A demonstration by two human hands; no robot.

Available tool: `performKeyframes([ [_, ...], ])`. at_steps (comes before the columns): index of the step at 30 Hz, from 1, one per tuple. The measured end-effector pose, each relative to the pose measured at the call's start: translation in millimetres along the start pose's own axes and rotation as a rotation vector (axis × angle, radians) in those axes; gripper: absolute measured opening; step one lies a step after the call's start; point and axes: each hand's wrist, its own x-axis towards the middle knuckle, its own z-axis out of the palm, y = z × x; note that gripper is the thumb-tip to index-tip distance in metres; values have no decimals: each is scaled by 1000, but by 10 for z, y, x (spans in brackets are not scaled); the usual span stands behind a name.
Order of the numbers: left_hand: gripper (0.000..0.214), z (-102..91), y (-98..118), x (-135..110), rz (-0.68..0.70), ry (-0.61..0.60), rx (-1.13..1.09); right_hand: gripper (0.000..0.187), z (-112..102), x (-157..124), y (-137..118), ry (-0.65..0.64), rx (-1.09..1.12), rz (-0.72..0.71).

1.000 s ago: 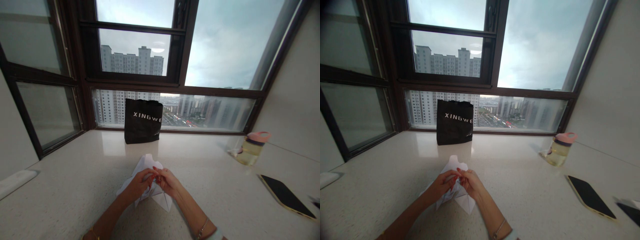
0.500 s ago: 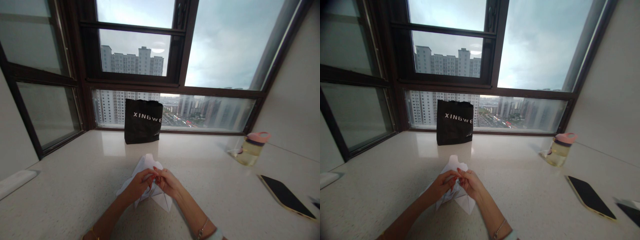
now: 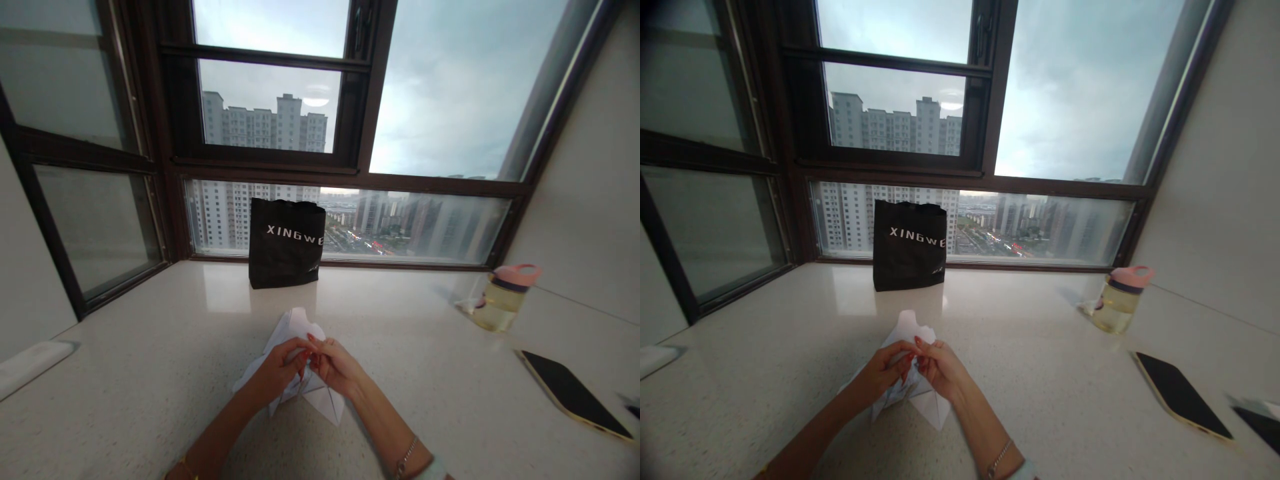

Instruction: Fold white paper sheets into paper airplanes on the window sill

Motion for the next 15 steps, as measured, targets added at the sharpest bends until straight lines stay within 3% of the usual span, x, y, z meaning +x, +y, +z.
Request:
performKeyframes([
  [15, 41, 17, -98, 31, -67, -31, -114, 22, 11, -7, -5, -22, -49, -51],
])
